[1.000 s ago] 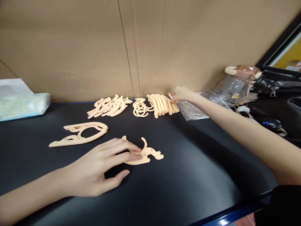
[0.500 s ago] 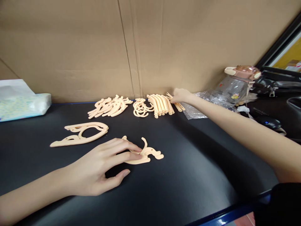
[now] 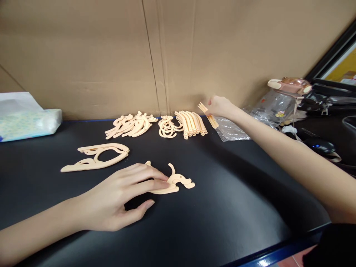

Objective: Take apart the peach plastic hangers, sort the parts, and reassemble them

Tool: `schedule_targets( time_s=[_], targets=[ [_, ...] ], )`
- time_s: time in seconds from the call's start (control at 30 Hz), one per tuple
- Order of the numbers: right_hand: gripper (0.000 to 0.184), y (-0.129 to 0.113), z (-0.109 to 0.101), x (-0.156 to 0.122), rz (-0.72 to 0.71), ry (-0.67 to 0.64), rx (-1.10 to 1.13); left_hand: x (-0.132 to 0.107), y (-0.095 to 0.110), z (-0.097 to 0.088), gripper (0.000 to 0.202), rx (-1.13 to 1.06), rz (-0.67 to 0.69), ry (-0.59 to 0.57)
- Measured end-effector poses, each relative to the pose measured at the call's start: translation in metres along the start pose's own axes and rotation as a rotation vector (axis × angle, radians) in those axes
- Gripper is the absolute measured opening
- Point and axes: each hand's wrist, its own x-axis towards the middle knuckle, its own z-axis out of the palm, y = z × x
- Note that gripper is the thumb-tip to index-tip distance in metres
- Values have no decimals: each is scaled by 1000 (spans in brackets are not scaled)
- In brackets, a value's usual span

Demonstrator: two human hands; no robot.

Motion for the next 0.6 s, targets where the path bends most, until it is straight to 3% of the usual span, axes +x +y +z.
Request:
schedule_targets(
  time_s=[0.13, 0.33, 0.43, 0.6],
  targets=[
    [49, -20, -9, -37, -49, 29, 201, 1, 1, -1, 37, 12, 21, 2],
    [47, -63, 1, -102, -482, -81, 377, -1, 1, 0, 39, 29, 55, 19],
    [44, -78, 4, -117, -600, -88, 381, -1, 4, 3, 39, 27, 74, 5],
    [42, -90, 13, -124, -772, 29, 366, -2, 13, 7, 44, 28, 125, -7]
  ],
)
